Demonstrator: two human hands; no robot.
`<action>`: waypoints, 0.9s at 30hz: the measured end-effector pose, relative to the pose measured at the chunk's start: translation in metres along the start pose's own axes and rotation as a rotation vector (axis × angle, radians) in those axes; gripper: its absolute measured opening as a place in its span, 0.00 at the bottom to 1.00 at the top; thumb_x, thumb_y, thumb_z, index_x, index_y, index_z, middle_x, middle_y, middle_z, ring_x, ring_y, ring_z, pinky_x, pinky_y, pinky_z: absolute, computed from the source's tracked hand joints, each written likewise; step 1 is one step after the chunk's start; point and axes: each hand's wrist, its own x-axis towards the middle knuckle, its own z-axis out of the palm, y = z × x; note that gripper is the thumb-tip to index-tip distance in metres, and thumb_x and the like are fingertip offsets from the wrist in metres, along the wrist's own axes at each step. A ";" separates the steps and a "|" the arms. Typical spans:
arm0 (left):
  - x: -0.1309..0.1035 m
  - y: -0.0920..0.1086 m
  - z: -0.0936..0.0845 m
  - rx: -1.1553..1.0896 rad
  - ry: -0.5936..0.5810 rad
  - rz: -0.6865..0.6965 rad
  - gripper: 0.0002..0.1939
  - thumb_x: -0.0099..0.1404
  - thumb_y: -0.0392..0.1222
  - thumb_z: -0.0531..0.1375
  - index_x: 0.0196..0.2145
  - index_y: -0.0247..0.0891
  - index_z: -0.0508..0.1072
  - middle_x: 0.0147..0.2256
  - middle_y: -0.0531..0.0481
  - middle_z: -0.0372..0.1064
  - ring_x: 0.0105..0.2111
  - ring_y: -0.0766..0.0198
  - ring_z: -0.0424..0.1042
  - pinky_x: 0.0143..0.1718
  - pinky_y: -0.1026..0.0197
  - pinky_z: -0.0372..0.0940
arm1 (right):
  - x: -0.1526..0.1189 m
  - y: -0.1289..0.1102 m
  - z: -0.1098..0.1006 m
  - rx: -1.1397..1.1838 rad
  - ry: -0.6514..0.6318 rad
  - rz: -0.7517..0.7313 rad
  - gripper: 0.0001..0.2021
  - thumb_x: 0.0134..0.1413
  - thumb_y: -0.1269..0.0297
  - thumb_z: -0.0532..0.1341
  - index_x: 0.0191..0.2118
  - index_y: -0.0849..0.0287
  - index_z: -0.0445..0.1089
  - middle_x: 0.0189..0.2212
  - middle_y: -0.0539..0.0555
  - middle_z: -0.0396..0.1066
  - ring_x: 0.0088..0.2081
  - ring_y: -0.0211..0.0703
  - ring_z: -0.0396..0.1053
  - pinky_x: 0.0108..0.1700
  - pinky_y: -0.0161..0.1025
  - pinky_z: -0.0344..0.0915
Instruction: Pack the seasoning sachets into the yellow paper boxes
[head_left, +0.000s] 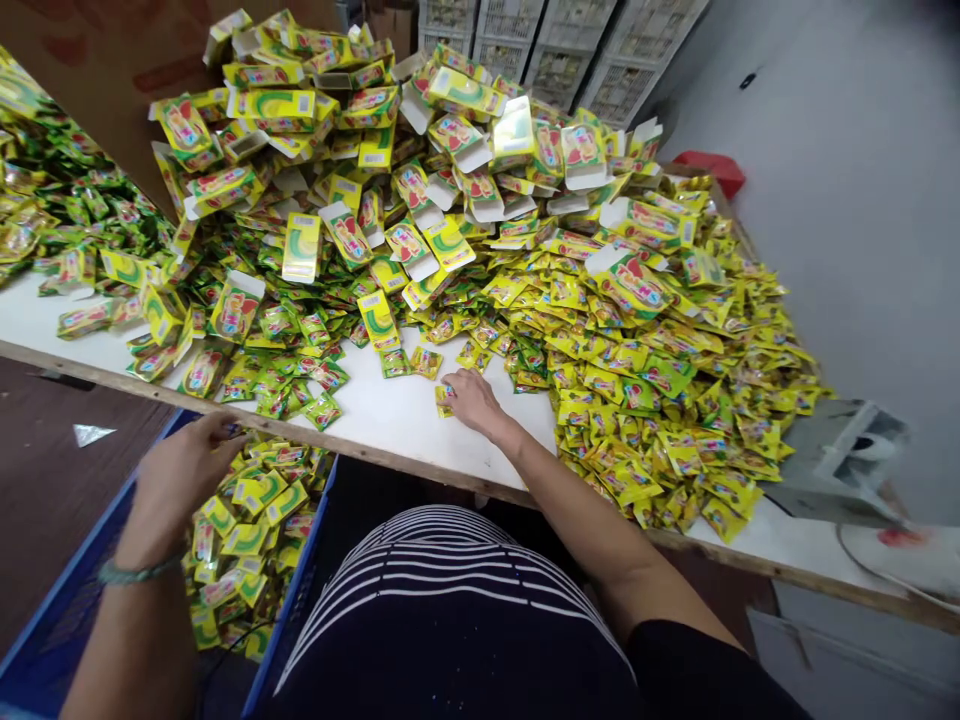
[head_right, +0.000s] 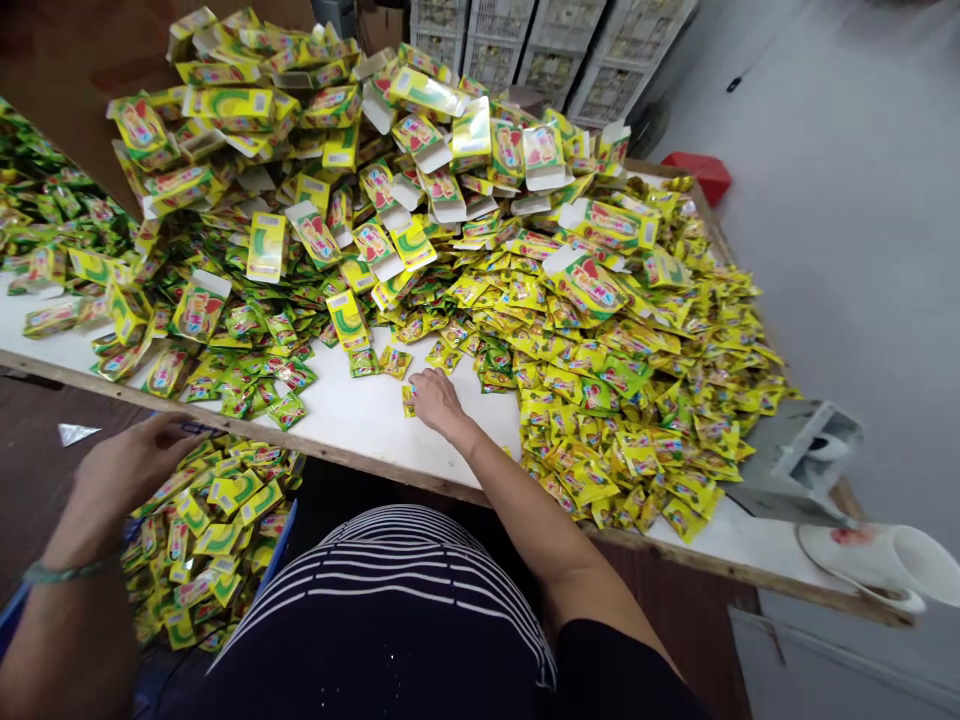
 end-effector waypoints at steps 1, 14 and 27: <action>0.001 0.015 0.008 0.019 0.041 0.039 0.14 0.58 0.54 0.61 0.40 0.46 0.75 0.30 0.53 0.76 0.32 0.55 0.72 0.33 0.60 0.59 | -0.001 -0.002 0.000 0.012 -0.005 0.028 0.10 0.55 0.64 0.66 0.44 0.59 0.75 0.41 0.60 0.73 0.45 0.50 0.68 0.45 0.40 0.62; 0.068 0.197 0.140 -0.331 0.031 0.199 0.14 0.61 0.47 0.63 0.40 0.36 0.70 0.41 0.41 0.73 0.44 0.53 0.72 0.41 0.58 0.62 | -0.047 0.016 0.002 0.685 0.154 0.267 0.16 0.44 0.51 0.66 0.34 0.58 0.71 0.29 0.50 0.73 0.32 0.42 0.68 0.34 0.37 0.64; -0.019 0.188 0.163 -1.431 -0.698 0.165 0.24 0.48 0.55 0.71 0.33 0.33 0.73 0.27 0.50 0.74 0.25 0.67 0.72 0.29 0.64 0.66 | -0.047 -0.009 0.003 1.034 0.329 0.264 0.19 0.44 0.46 0.65 0.32 0.56 0.66 0.28 0.49 0.69 0.28 0.39 0.66 0.31 0.37 0.67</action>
